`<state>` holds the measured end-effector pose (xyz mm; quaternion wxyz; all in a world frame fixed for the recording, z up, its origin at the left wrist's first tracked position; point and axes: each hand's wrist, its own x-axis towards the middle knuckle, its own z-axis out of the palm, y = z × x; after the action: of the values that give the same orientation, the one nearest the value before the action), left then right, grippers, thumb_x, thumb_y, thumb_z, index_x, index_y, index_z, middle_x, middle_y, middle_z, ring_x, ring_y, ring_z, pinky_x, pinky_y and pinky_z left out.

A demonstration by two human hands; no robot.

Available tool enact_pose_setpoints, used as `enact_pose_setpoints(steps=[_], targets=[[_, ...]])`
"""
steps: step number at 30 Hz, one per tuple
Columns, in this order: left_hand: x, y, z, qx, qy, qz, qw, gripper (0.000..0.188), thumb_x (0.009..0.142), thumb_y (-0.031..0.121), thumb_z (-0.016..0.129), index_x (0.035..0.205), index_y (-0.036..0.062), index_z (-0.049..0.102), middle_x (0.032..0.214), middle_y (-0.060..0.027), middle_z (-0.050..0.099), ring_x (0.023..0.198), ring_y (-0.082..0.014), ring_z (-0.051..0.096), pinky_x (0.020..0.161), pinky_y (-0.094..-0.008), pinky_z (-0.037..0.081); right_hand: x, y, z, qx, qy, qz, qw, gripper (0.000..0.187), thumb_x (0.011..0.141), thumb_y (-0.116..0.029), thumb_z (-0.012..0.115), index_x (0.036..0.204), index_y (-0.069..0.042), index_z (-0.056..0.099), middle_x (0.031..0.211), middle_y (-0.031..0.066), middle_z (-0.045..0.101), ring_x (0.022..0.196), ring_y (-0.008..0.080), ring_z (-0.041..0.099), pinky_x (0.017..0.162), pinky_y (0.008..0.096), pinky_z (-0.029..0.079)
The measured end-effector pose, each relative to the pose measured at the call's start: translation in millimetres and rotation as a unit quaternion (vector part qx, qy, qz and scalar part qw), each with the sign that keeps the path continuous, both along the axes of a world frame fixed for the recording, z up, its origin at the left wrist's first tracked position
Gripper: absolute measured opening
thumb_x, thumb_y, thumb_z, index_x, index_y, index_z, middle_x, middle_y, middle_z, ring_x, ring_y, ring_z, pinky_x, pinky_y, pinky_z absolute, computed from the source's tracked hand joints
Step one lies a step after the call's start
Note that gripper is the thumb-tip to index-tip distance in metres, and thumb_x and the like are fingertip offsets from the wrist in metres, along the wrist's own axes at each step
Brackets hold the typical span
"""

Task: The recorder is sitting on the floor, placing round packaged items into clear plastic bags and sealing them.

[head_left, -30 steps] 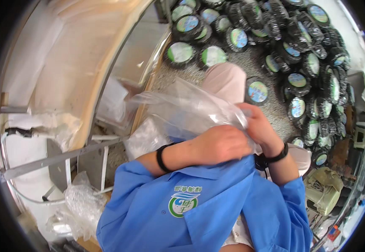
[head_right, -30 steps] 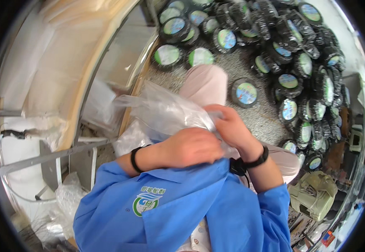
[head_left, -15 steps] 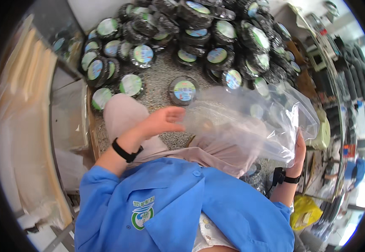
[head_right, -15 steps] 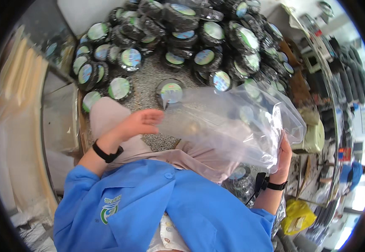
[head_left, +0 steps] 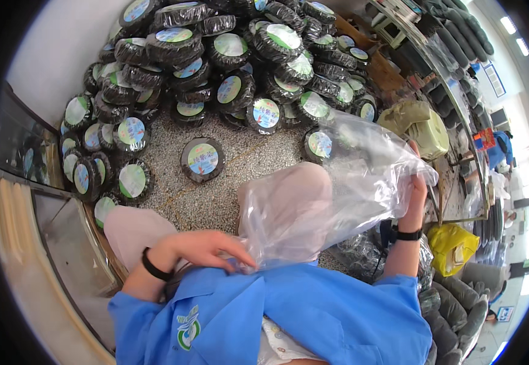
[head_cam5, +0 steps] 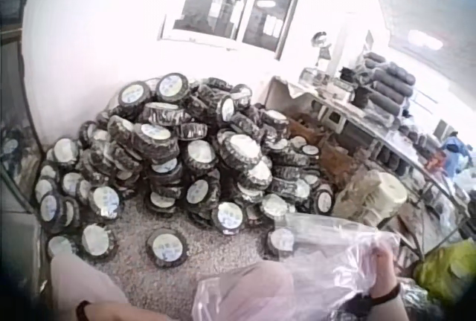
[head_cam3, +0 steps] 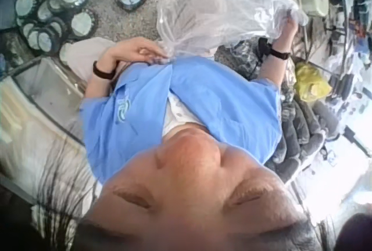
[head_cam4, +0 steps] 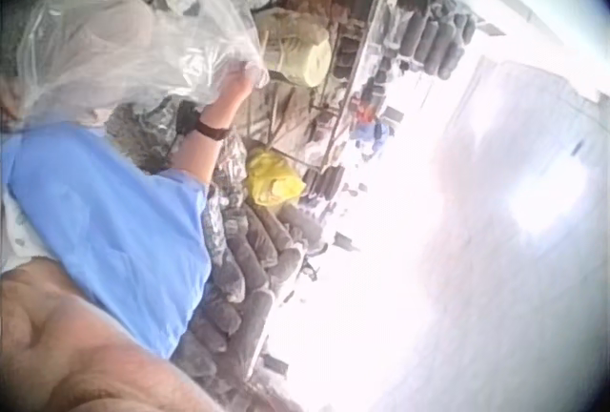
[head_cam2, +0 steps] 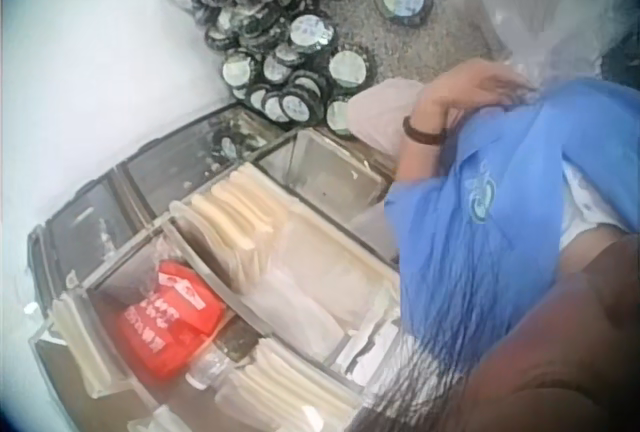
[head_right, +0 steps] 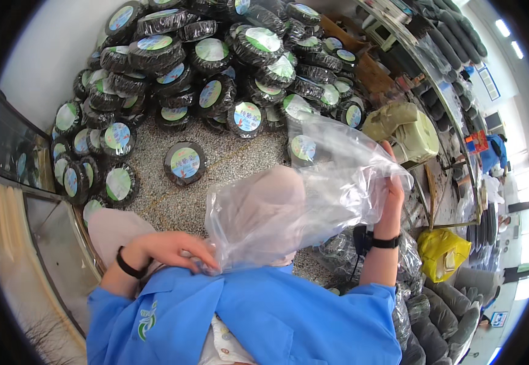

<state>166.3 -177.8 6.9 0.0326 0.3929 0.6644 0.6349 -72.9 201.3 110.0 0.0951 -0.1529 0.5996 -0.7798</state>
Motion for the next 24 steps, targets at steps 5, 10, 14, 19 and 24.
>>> enact_pose_setpoints(steps=[5, 10, 14, 19, 24], targets=[[-43, -57, -17, -0.266, -0.011, 0.582, 0.768, 0.072, 0.07, 0.014, 0.08, 0.136, 0.0076, 0.052, 0.136, -0.0153, 0.052, 0.13, -0.0343, 0.045, 0.111, -0.0435, 0.034, -9, -49, 5, -0.04, -0.047, 0.131, 0.989, 0.072, 0.094, -0.034, 0.057, 0.148, 0.005, 0.031, 0.133, 0.0245, 0.057, 0.115, 0.0291, 0.063, 0.095, 0.0402, 0.055], [-143, 13, 27, -0.152, 0.167, 0.479, 0.848, 0.1, 0.063, 0.028, 0.086, 0.147, 0.0059, 0.036, 0.15, -0.0139, 0.04, 0.142, -0.0335, 0.034, 0.118, -0.0468, 0.024, -17, -79, 26, 0.023, -0.078, 0.158, 0.984, 0.078, 0.091, -0.044, 0.063, 0.142, 0.01, 0.039, 0.124, 0.0264, 0.062, 0.108, 0.031, 0.067, 0.091, 0.0403, 0.057], [-156, 14, 45, -0.135, 0.281, 0.468, 0.827, 0.063, 0.072, 0.021, 0.08, 0.13, 0.0082, 0.059, 0.135, -0.0112, 0.057, 0.128, -0.0314, 0.051, 0.109, -0.0449, 0.038, -39, -79, 40, 0.183, 0.022, 0.194, 0.964, 0.077, 0.092, -0.046, 0.061, 0.138, 0.013, 0.043, 0.122, 0.0244, 0.064, 0.108, 0.0301, 0.066, 0.092, 0.0404, 0.056], [-139, -15, 37, -0.103, 0.215, 0.503, 0.831, 0.014, 0.073, 0.006, 0.075, 0.087, 0.0061, 0.072, 0.079, -0.0057, 0.067, 0.075, -0.0233, 0.065, 0.066, -0.0345, 0.052, -84, -121, 26, 0.17, 0.197, 0.324, 0.91, 0.054, 0.093, -0.037, 0.061, 0.126, 0.006, 0.059, 0.123, 0.0182, 0.065, 0.111, 0.0276, 0.064, 0.092, 0.0384, 0.054], [-61, -49, 27, -0.039, -0.356, 0.494, 0.793, 0.016, 0.085, 0.007, 0.071, 0.072, 0.0015, 0.063, 0.068, -0.0018, 0.06, 0.062, -0.0073, 0.055, 0.056, -0.0236, 0.043, -93, -181, -24, 0.388, 0.334, -0.037, 0.858, 0.021, 0.084, -0.011, 0.069, 0.102, 0.001, 0.067, 0.096, 0.0126, 0.068, 0.086, 0.0233, 0.067, 0.074, 0.0327, 0.053]])
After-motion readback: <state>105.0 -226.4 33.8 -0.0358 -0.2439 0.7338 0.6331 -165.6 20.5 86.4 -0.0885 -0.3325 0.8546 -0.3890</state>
